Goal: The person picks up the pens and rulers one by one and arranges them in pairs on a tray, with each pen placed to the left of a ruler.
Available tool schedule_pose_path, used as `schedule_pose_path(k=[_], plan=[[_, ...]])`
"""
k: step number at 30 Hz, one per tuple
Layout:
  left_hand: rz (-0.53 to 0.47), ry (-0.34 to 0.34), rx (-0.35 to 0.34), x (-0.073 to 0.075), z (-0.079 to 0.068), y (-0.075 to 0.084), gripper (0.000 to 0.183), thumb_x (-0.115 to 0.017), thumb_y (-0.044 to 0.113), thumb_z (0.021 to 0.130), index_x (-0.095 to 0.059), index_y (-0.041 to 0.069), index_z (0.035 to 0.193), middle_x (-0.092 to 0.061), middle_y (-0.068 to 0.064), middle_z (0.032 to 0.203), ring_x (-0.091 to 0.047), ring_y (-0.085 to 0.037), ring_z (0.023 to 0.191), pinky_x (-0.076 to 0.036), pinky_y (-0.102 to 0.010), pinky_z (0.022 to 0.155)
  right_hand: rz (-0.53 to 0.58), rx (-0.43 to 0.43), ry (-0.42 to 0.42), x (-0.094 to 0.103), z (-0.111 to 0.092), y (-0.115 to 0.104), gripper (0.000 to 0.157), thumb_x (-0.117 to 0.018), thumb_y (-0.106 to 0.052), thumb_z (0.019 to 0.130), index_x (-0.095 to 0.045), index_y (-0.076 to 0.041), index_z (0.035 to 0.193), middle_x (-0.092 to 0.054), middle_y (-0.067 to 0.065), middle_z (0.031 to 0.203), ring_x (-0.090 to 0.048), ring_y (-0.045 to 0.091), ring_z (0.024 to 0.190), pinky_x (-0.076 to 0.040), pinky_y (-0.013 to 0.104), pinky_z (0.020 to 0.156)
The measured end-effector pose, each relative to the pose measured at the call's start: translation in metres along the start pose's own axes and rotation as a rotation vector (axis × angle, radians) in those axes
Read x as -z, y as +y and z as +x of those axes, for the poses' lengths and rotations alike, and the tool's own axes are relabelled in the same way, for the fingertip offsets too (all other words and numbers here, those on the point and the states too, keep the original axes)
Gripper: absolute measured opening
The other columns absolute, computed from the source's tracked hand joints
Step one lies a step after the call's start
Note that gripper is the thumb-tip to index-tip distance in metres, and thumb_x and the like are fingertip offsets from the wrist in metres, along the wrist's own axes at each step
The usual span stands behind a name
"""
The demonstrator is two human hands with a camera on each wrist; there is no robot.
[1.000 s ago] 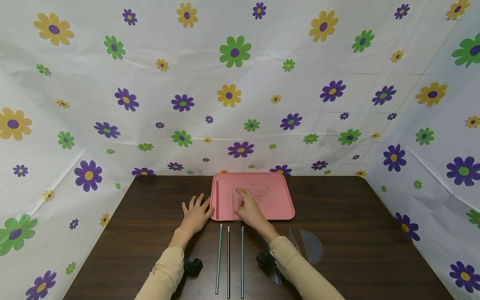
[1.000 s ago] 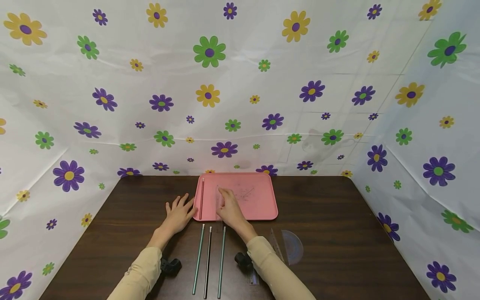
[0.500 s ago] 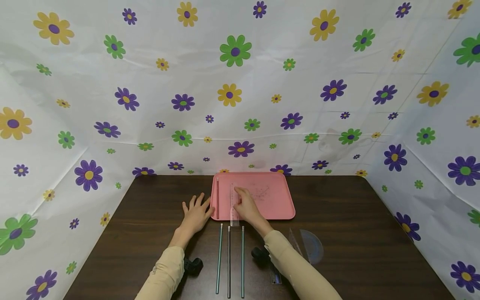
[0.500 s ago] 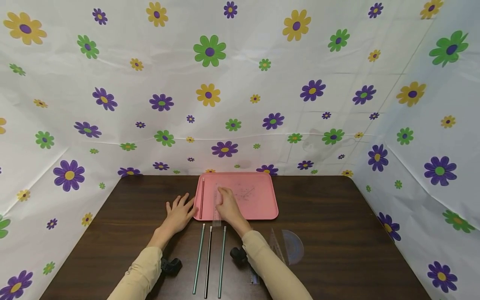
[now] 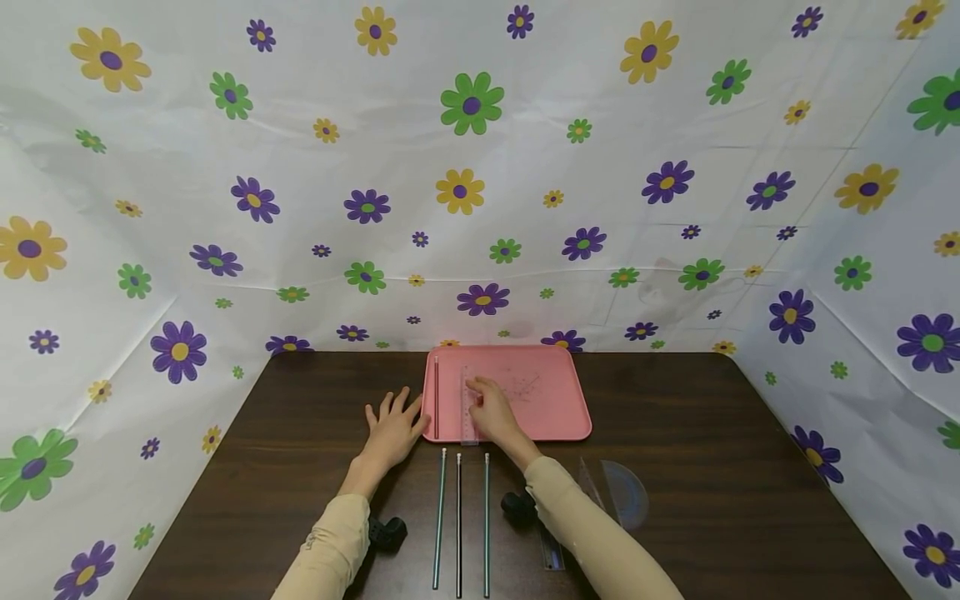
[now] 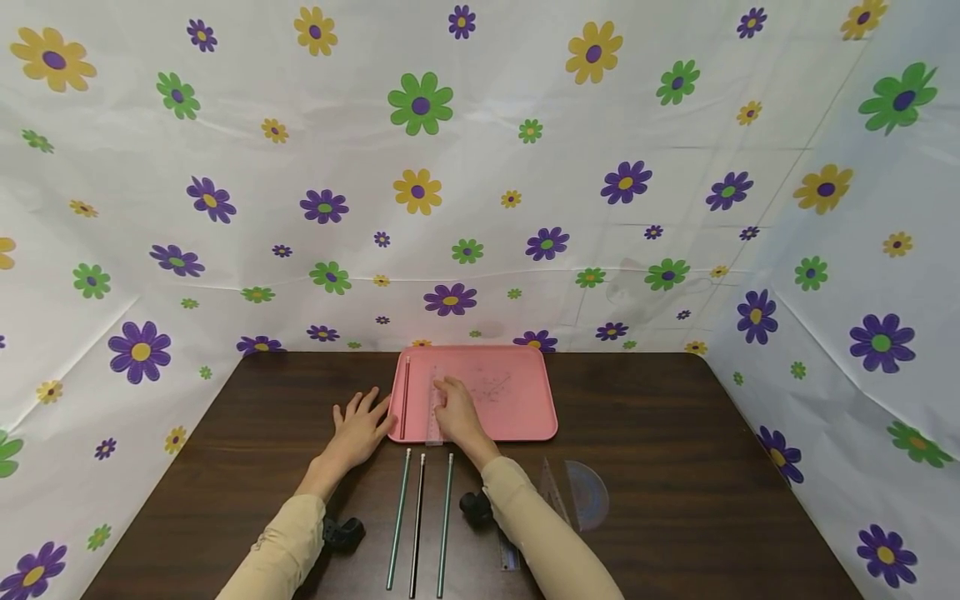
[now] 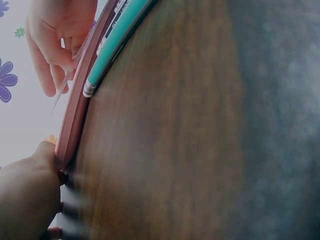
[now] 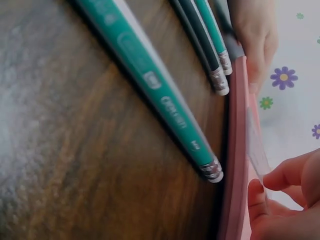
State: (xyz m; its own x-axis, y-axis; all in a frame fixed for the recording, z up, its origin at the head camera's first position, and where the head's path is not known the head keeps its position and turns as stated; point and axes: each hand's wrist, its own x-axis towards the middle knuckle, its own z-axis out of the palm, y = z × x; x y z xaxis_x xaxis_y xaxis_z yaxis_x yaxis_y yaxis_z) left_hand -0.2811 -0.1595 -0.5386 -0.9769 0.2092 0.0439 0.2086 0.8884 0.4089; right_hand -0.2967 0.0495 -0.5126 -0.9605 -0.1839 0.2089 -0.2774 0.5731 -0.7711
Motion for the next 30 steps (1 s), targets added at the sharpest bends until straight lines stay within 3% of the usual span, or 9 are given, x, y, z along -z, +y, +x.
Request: schedule_pose_path(k=[5,10,18,25,30], plan=[[-0.006,0.000,-0.001,0.000,0.000,0.000,0.059,-0.044,0.047,0.104,-0.040,0.016,0.154,-0.025,-0.021,0.162,-0.016,-0.049,0.149,-0.001,-0.078,0.110,0.004,0.002,0.018,-0.005,0.002,0.003,0.047,-0.055,0.013,0.084,-0.059,0.011,0.130,-0.048,0.030,0.143,-0.052,0.039,0.126,-0.047,0.049,0.101],[0.005,-0.010,0.001,0.000,0.000,-0.001,0.059,-0.043,0.047,0.104,-0.039,0.016,0.154,-0.024,-0.021,0.163,-0.015,-0.049,0.149,-0.001,-0.078,0.110,0.003,-0.004,0.010,-0.009,0.002,0.004,0.041,-0.053,0.013,0.085,-0.063,0.010,0.125,-0.051,0.028,0.139,-0.050,0.041,0.130,-0.044,0.050,0.106],[-0.002,0.002,-0.006,0.001,0.000,-0.001,0.058,-0.043,0.047,0.104,-0.041,0.015,0.153,-0.025,-0.021,0.162,-0.016,-0.050,0.149,-0.001,-0.078,0.110,-0.147,0.067,-0.013,-0.013,0.006,-0.001,0.025,-0.054,0.009,0.092,-0.073,0.008,0.107,-0.061,0.026,0.127,-0.058,0.041,0.120,-0.046,0.051,0.104],[-0.001,0.012,-0.008,0.001,0.000,0.000,0.057,-0.043,0.047,0.104,-0.044,0.015,0.151,-0.028,-0.021,0.161,-0.019,-0.050,0.148,-0.003,-0.079,0.109,-0.233,0.106,-0.069,-0.015,0.006,-0.004,0.027,-0.060,-0.002,0.092,-0.071,0.007,0.115,-0.058,0.030,0.132,-0.051,0.052,0.122,-0.039,0.058,0.107],[-0.010,0.020,-0.006,0.000,0.000,0.001,0.056,-0.044,0.046,0.104,-0.045,0.015,0.151,-0.029,-0.022,0.160,-0.019,-0.050,0.148,-0.003,-0.079,0.109,-0.297,0.093,-0.086,-0.019,0.004,-0.004,0.030,-0.062,-0.007,0.093,-0.069,0.004,0.120,-0.055,0.028,0.137,-0.048,0.049,0.120,-0.040,0.054,0.102]])
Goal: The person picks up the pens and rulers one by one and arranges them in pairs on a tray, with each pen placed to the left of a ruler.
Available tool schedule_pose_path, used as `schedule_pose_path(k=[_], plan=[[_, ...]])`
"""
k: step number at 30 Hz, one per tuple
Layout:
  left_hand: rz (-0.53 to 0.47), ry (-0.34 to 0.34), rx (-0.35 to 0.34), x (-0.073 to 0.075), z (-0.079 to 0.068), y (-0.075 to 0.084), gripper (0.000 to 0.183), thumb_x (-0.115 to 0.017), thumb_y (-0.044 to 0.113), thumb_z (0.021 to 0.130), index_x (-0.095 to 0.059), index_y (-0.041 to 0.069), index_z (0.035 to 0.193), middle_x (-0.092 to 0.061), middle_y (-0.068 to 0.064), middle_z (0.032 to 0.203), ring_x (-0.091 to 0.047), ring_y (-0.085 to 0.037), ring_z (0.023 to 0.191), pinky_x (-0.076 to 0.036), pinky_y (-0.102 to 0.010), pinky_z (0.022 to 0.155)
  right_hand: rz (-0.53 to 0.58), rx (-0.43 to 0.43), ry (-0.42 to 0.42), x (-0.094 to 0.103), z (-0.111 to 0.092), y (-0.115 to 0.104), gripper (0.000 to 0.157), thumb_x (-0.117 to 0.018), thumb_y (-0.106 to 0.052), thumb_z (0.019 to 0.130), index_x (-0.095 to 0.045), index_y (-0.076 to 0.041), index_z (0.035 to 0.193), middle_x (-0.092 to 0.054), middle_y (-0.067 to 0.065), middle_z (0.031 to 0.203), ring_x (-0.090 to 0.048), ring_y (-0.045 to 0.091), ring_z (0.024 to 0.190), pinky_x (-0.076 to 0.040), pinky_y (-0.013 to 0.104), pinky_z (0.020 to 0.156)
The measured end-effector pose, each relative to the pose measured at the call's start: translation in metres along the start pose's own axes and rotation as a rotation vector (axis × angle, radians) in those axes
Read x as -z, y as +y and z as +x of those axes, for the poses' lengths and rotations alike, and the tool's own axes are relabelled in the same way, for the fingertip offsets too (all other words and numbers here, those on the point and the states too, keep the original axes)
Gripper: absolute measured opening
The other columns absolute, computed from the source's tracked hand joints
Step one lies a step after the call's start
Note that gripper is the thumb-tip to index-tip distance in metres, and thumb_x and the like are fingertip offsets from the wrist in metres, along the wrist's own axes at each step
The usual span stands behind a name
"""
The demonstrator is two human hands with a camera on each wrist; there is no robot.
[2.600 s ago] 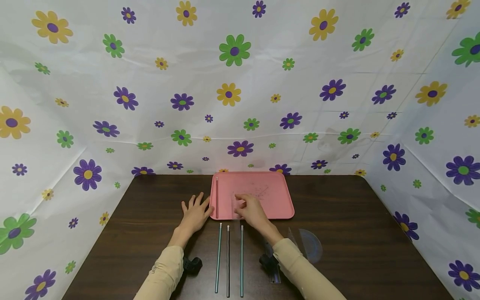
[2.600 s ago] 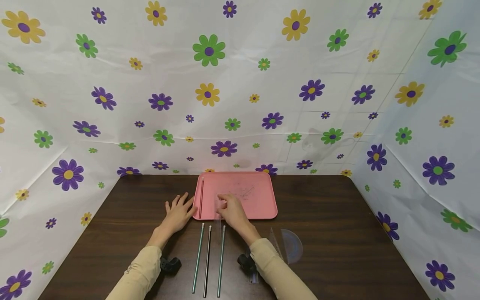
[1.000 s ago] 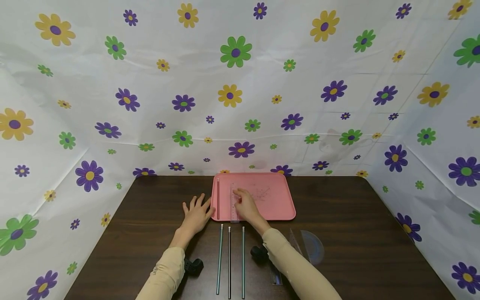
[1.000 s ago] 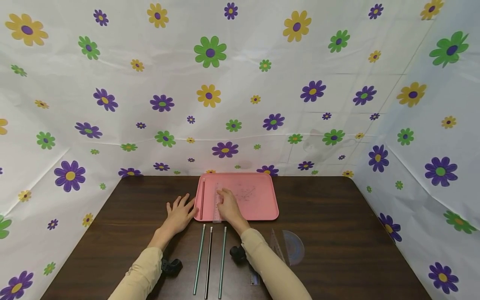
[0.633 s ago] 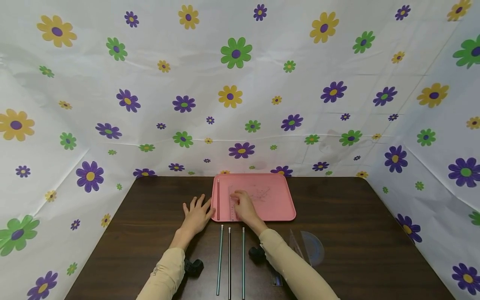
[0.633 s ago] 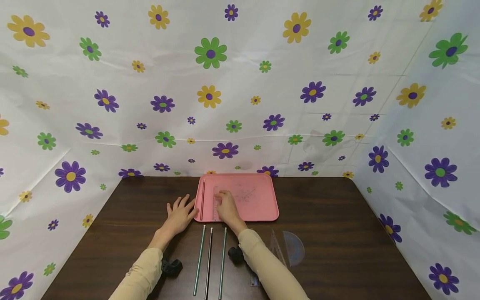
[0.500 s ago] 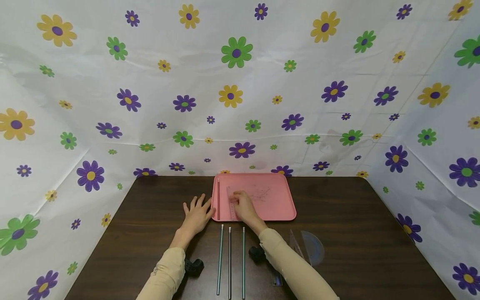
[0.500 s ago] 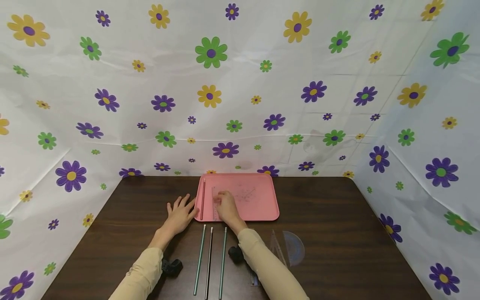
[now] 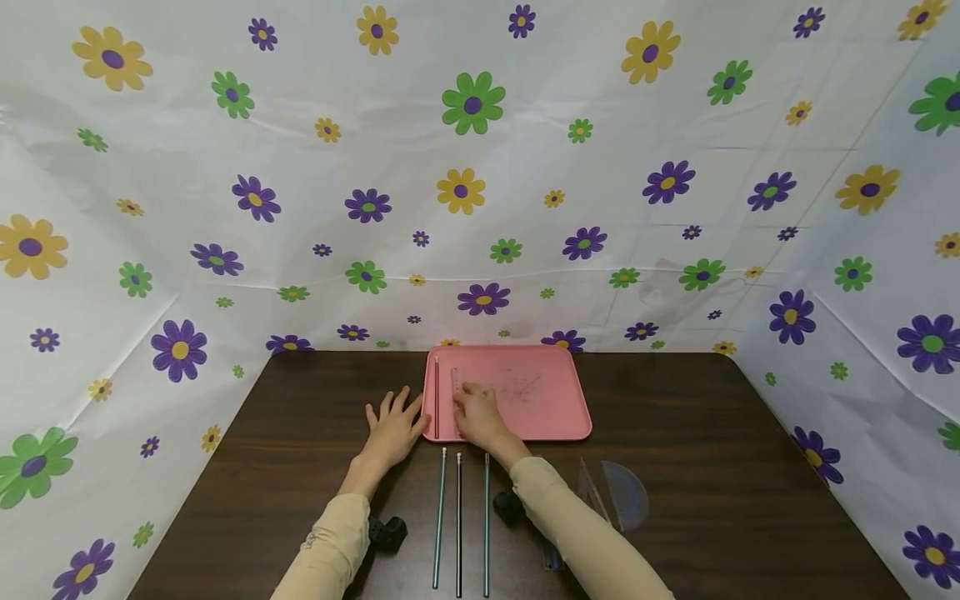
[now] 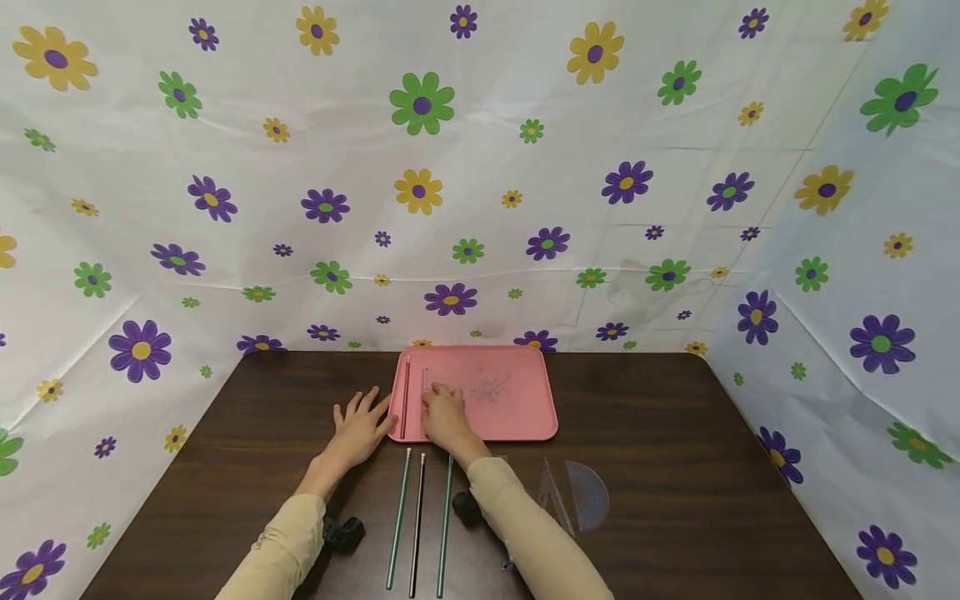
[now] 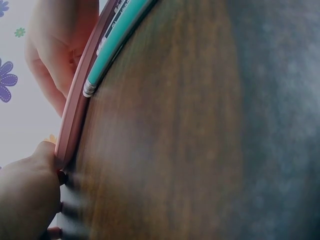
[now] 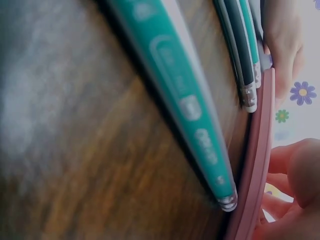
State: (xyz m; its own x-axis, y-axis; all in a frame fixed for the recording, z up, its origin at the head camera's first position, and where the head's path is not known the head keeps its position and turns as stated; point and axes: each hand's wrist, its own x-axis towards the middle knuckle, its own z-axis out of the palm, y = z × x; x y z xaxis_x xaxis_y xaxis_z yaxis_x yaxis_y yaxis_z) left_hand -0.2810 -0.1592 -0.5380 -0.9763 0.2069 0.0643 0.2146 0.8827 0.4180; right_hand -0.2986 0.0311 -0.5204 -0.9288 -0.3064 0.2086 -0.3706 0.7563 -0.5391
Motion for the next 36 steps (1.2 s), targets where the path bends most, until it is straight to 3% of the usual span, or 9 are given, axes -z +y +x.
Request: schedule_pose_path(k=[16,24,29,36], plan=[[0.026,-0.010,-0.001,0.002,-0.001,0.001,0.056,-0.045,0.044,0.104,-0.045,0.013,0.150,-0.029,-0.023,0.160,-0.020,-0.051,0.147,-0.005,-0.079,0.109,-0.063,-0.007,-0.001,-0.004,-0.002,-0.002,0.035,-0.061,-0.014,0.096,-0.066,0.000,0.128,-0.052,0.022,0.144,-0.050,0.040,0.115,-0.042,0.049,0.097],[0.026,-0.018,0.002,0.001,0.001,-0.002,0.057,-0.043,0.045,0.104,-0.043,0.013,0.152,-0.027,-0.022,0.161,-0.018,-0.050,0.148,-0.004,-0.079,0.109,0.092,-0.008,0.035,-0.002,-0.008,0.000,0.040,-0.061,-0.016,0.096,-0.061,0.001,0.133,-0.050,0.022,0.145,-0.047,0.041,0.122,-0.044,0.051,0.103],[0.027,0.010,-0.015,0.000,0.001,-0.002,0.055,-0.046,0.041,0.104,-0.046,0.011,0.149,-0.030,-0.024,0.159,-0.021,-0.052,0.146,-0.006,-0.079,0.108,0.108,0.011,0.065,-0.001,-0.013,-0.001,0.037,-0.063,-0.014,0.093,-0.065,-0.001,0.127,-0.056,0.019,0.137,-0.050,0.037,0.117,-0.045,0.048,0.099],[0.029,-0.013,0.002,0.001,0.000,-0.001,0.056,-0.045,0.044,0.104,-0.044,0.013,0.151,-0.027,-0.023,0.161,-0.019,-0.051,0.147,-0.004,-0.079,0.109,0.112,0.031,0.048,0.002,-0.021,-0.004,0.034,-0.063,-0.015,0.094,-0.066,-0.003,0.126,-0.058,0.015,0.132,-0.051,0.031,0.112,-0.047,0.043,0.092]])
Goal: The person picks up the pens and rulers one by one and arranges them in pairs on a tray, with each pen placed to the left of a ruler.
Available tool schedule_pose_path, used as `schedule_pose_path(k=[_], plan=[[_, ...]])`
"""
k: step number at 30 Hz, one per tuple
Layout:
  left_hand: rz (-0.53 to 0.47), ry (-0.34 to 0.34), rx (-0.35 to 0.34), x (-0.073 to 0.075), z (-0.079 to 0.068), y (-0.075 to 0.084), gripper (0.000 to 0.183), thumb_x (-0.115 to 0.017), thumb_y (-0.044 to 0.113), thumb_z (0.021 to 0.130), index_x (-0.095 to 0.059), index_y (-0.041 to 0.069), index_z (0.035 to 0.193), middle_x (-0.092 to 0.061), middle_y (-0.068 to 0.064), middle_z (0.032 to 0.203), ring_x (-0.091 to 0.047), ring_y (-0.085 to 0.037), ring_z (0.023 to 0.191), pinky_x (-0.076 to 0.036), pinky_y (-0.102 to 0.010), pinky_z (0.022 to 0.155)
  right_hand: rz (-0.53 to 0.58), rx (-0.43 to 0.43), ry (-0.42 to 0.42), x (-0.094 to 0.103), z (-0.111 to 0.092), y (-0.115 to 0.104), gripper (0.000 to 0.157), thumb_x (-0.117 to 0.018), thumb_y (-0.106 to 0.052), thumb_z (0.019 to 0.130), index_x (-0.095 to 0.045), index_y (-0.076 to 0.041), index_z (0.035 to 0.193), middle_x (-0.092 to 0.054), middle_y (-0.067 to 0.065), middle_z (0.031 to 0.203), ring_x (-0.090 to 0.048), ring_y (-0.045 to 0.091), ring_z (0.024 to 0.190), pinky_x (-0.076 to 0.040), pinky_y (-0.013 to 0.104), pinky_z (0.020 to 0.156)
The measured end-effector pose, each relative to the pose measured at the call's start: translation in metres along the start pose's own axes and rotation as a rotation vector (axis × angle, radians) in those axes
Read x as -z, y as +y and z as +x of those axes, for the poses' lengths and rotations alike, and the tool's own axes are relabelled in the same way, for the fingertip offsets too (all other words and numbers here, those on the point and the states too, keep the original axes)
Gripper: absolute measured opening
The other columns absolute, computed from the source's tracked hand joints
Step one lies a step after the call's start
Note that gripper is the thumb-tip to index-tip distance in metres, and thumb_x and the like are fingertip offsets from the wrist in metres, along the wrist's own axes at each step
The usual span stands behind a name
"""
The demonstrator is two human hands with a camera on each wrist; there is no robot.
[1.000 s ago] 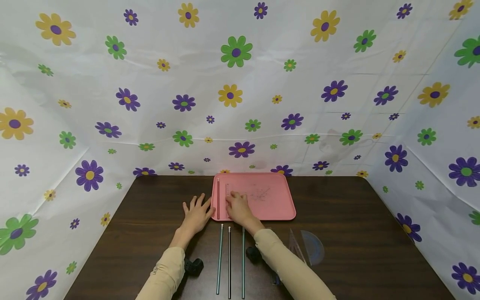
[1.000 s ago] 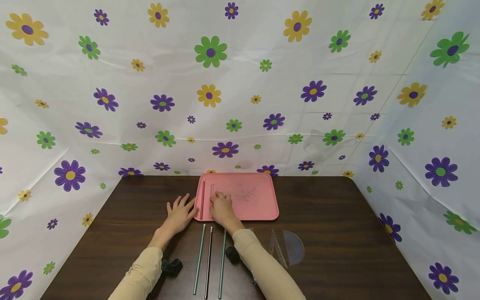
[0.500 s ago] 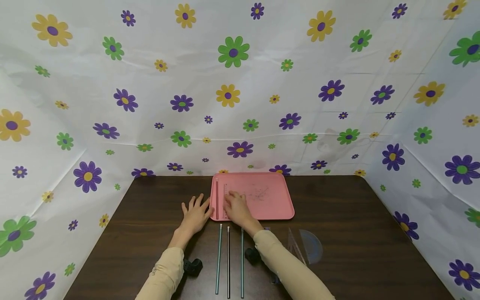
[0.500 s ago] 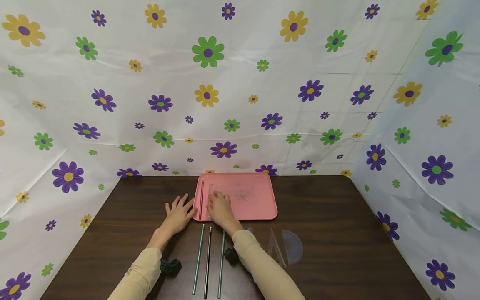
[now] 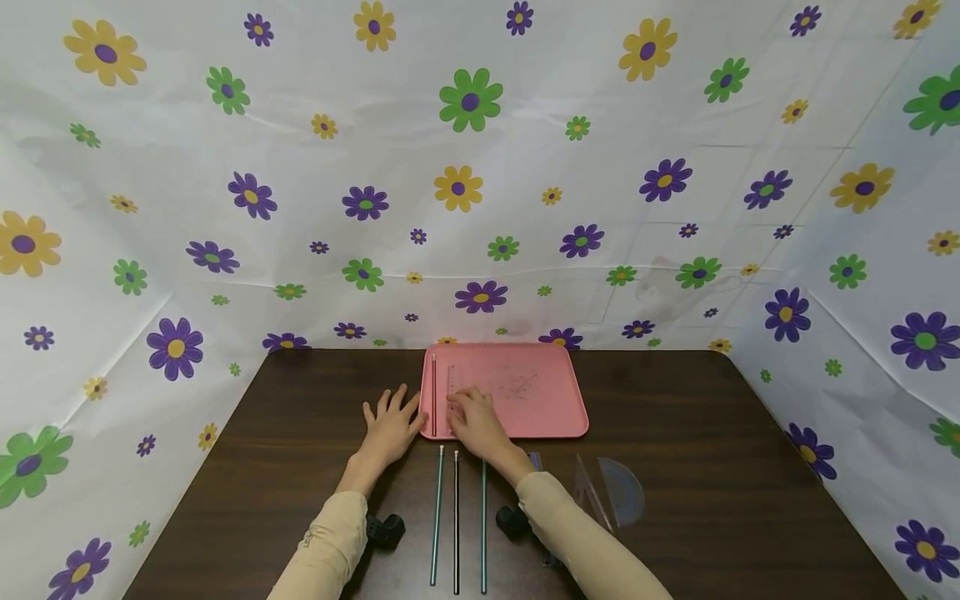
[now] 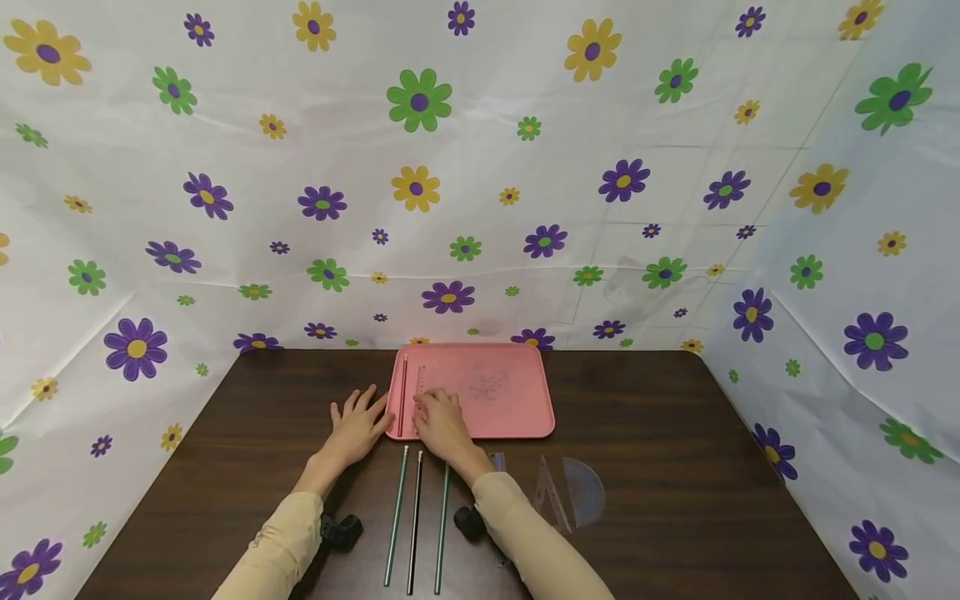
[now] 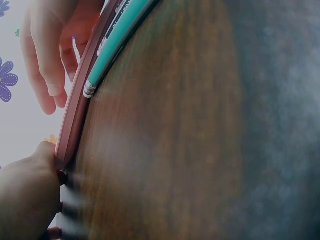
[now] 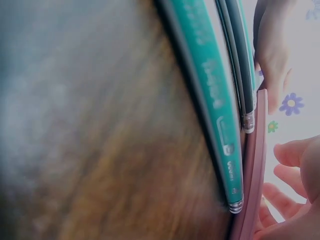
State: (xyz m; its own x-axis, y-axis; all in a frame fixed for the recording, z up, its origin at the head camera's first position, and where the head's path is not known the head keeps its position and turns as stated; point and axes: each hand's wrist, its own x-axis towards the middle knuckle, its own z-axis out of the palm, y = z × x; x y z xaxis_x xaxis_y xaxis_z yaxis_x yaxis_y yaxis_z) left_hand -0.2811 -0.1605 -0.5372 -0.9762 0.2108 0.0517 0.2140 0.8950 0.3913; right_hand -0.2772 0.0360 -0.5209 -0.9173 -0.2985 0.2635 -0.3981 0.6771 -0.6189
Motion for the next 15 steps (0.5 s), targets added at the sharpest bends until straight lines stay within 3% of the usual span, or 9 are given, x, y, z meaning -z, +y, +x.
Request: schedule_pose_path(k=[10,15], plan=[[0.001,-0.010,0.001,-0.0013,0.0006,-0.0001,0.058,-0.043,0.047,0.104,-0.043,0.014,0.152,-0.027,-0.022,0.161,-0.019,-0.050,0.148,-0.004,-0.079,0.109,-0.007,0.043,0.022,0.0035,-0.0077,-0.0016,0.033,-0.065,-0.013,0.092,-0.067,-0.003,0.124,-0.064,0.013,0.120,-0.053,0.026,0.098,-0.047,0.037,0.083],[-0.003,-0.012,0.006,-0.0015,0.0012,-0.0001,0.058,-0.043,0.047,0.104,-0.042,0.014,0.152,-0.026,-0.022,0.161,-0.018,-0.050,0.148,-0.003,-0.079,0.109,-0.026,0.056,0.018,0.0044,-0.0100,-0.0035,0.033,-0.065,-0.014,0.092,-0.068,-0.004,0.124,-0.064,0.013,0.119,-0.055,0.026,0.099,-0.048,0.038,0.085]])
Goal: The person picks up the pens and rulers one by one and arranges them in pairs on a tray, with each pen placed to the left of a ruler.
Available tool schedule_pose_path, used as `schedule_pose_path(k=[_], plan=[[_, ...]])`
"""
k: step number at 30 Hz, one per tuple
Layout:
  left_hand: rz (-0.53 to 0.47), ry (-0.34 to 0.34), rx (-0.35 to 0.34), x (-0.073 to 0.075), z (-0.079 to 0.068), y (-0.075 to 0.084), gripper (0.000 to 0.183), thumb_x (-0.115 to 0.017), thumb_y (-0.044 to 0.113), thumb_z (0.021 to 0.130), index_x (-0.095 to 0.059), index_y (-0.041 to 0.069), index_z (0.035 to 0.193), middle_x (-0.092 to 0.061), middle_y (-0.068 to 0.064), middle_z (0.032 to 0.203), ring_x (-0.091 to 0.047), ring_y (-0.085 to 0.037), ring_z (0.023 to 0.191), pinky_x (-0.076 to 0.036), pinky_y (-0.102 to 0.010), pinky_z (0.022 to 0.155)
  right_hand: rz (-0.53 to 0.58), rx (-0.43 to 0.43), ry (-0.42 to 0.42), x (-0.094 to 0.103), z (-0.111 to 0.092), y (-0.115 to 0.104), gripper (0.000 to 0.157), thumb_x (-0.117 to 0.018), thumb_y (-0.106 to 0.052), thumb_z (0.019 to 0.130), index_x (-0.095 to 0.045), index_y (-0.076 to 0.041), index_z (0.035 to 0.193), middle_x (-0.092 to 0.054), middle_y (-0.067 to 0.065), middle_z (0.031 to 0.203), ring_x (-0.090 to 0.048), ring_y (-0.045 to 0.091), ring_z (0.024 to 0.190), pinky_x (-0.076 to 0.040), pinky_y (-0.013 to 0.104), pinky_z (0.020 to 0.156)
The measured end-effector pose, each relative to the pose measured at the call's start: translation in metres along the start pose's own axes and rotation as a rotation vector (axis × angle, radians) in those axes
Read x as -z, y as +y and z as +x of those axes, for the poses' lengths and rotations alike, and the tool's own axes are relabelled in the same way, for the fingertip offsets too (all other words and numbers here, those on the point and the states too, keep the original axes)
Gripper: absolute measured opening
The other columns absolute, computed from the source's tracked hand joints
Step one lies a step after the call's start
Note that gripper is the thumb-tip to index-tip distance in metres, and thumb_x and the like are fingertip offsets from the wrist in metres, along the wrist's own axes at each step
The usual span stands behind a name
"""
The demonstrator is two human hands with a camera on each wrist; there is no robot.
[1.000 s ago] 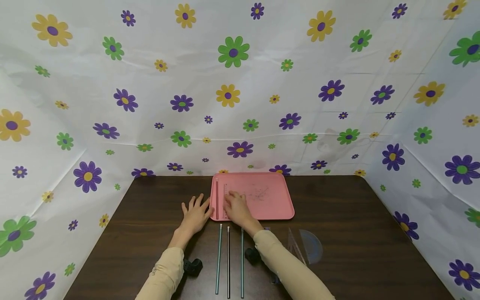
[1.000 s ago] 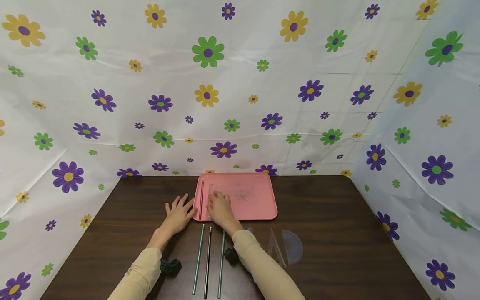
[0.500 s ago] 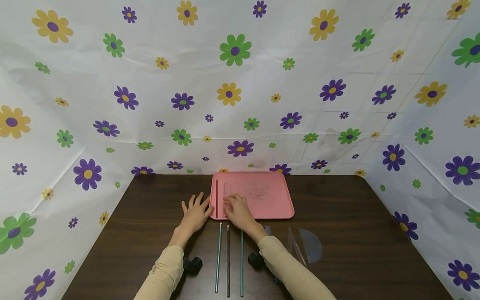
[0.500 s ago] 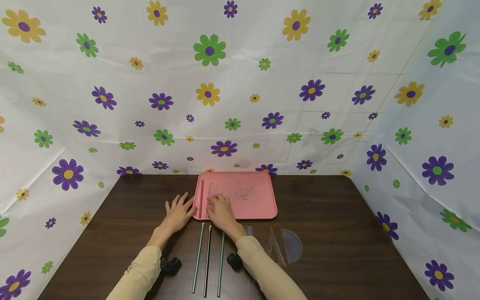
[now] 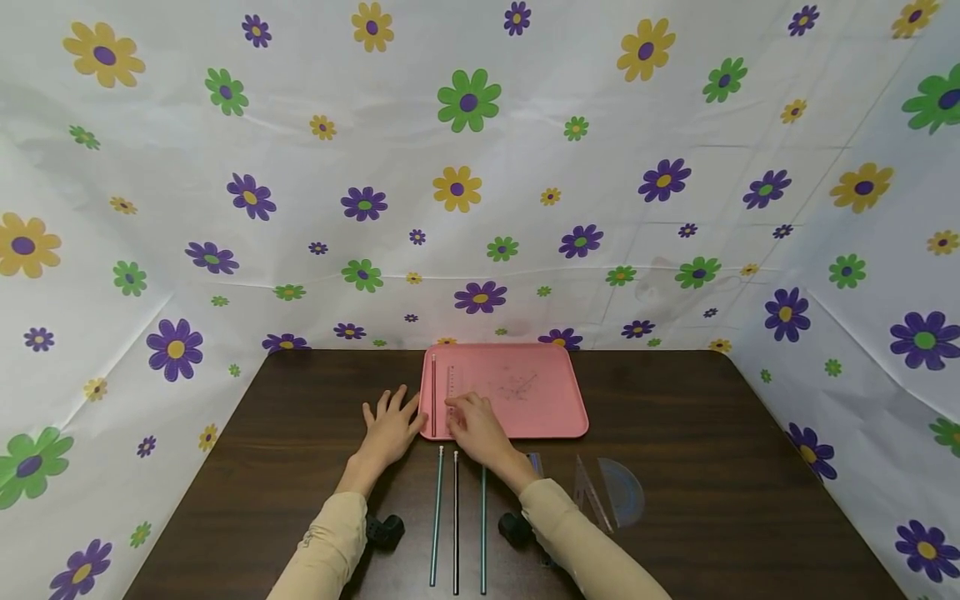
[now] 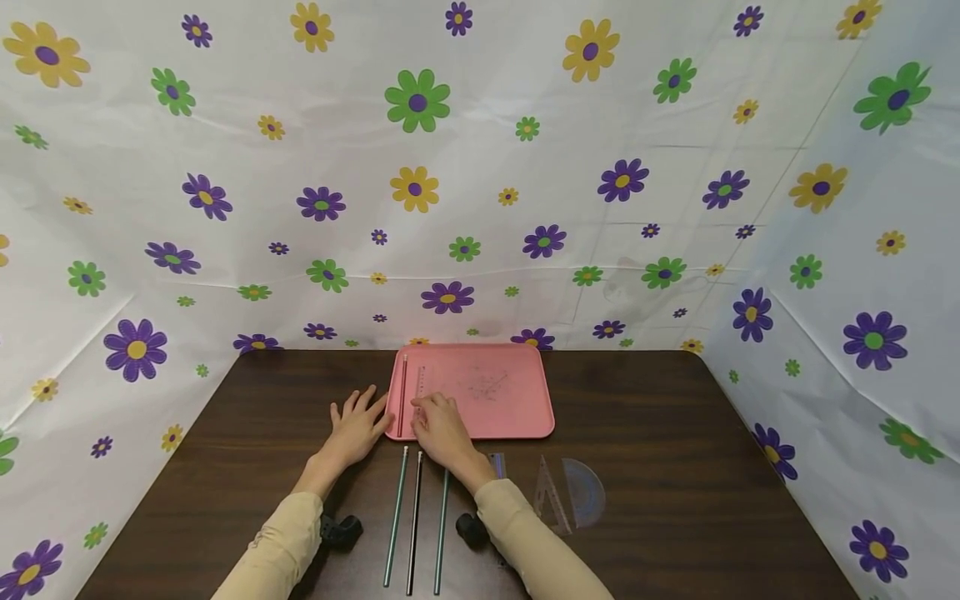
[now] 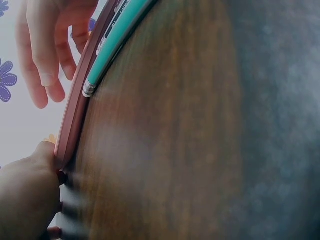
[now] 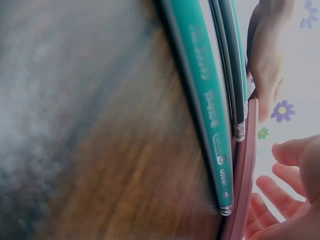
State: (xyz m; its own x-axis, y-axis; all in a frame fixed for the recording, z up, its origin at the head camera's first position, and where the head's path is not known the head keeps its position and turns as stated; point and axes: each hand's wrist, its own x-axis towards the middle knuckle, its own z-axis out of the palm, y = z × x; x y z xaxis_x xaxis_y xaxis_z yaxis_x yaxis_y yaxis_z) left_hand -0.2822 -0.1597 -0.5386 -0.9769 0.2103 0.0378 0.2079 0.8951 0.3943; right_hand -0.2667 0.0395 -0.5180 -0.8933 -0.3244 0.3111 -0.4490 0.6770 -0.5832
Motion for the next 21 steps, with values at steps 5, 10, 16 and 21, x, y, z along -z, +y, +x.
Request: schedule_pose_path(k=[5,10,16,21], plan=[[-0.007,-0.001,0.007,0.000,-0.001,-0.001,0.057,-0.043,0.047,0.104,-0.044,0.014,0.151,-0.027,-0.022,0.161,-0.018,-0.050,0.148,-0.002,-0.079,0.109,-0.003,0.007,-0.009,0.001,-0.002,-0.003,0.032,-0.064,-0.014,0.094,-0.067,-0.005,0.125,-0.064,0.012,0.120,-0.056,0.027,0.103,-0.049,0.041,0.089],[-0.009,0.009,0.002,0.001,-0.002,0.001,0.056,-0.044,0.045,0.104,-0.045,0.013,0.150,-0.028,-0.023,0.160,-0.019,-0.051,0.147,-0.003,-0.079,0.109,-0.007,0.041,0.007,0.002,-0.006,-0.005,0.031,-0.064,-0.012,0.094,-0.067,-0.003,0.123,-0.066,0.012,0.116,-0.056,0.028,0.102,-0.048,0.041,0.088],[-0.008,0.009,0.000,0.001,-0.001,0.001,0.056,-0.045,0.044,0.104,-0.045,0.012,0.150,-0.028,-0.022,0.161,-0.019,-0.051,0.147,-0.003,-0.079,0.109,-0.027,0.053,0.008,0.002,-0.011,-0.008,0.030,-0.065,-0.013,0.094,-0.068,-0.004,0.123,-0.066,0.010,0.109,-0.055,0.024,0.096,-0.047,0.037,0.083],[-0.007,0.005,0.001,0.001,-0.001,0.001,0.056,-0.045,0.044,0.104,-0.045,0.012,0.150,-0.027,-0.023,0.161,-0.018,-0.051,0.147,-0.003,-0.079,0.109,-0.039,0.067,0.018,0.001,-0.013,-0.010,0.030,-0.066,-0.012,0.093,-0.069,-0.004,0.122,-0.065,0.007,0.101,-0.053,0.020,0.089,-0.044,0.034,0.079]])
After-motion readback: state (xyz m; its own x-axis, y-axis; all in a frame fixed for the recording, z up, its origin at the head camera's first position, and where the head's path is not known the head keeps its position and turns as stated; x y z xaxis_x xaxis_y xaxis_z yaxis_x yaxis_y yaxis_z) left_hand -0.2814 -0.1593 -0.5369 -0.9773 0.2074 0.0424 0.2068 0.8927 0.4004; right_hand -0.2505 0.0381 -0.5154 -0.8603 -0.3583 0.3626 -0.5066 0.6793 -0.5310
